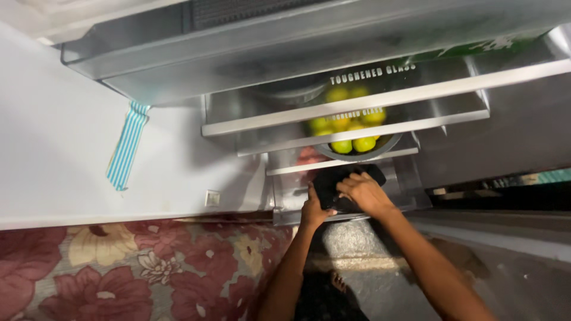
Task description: The person unpacks various grocery items from a white sack placed on a bed. They remove packaged food items and place them on a nearby shelf, then place a black plastic bag and a yellow plastic bag into the refrigerator.
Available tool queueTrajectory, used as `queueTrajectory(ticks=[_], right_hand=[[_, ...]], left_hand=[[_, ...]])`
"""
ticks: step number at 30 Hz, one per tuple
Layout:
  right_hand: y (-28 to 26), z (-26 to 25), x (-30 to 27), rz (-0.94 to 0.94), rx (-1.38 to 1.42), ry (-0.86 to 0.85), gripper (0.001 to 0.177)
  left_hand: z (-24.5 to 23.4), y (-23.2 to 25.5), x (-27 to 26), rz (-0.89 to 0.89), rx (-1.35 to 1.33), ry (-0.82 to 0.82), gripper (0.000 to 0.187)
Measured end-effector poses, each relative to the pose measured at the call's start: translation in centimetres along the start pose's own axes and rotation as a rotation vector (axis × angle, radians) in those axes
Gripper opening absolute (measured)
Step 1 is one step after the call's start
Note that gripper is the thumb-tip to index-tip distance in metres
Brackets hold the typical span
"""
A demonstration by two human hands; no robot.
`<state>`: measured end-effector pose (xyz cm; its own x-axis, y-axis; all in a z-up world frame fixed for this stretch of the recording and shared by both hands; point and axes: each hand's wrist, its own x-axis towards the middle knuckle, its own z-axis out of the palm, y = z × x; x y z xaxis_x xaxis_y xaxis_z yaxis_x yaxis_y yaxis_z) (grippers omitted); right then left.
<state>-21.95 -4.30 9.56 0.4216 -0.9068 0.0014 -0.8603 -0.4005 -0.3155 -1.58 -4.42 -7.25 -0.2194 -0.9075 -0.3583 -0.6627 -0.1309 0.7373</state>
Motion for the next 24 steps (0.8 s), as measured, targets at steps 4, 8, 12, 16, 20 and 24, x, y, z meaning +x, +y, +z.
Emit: queueTrajectory(ticks=[4, 8, 12, 16, 20, 24], right_hand=[[0.2, 0.4, -2.7, 0.08, -0.061, 0.12, 0.03], [0.5, 1.8, -3.8, 0.344, -0.064, 0.275, 0.044], [2.3, 2.0, -3.6, 0.496, 0.094, 0.329, 0.052], [3.5, 0.8, -3.5, 0.471, 0.114, 0.381, 0.043], [2.0, 1.1, -3.5, 0.603, -0.043, 0.313, 0.065], [0.7, 3.4, -3.1, 0.816, 0.209, 0.414, 0.061]], left_hand=[[1.6, -1.0, 1.2, 0.102, -0.103, 0.059, 0.135], [4.9, 1.7, 2.9, -0.022, -0.143, 0.049, 0.138], [9.8, 6.3, 3.3, -0.231, -0.197, 0.035, 0.13], [12.4, 9.2, 4.3, -0.252, -0.153, 0.109, 0.116], [11.4, 7.9, 4.6, -0.232, -0.146, -0.018, 0.113], [6.8, 4.4, 4.9, -0.112, -0.279, -0.139, 0.11]])
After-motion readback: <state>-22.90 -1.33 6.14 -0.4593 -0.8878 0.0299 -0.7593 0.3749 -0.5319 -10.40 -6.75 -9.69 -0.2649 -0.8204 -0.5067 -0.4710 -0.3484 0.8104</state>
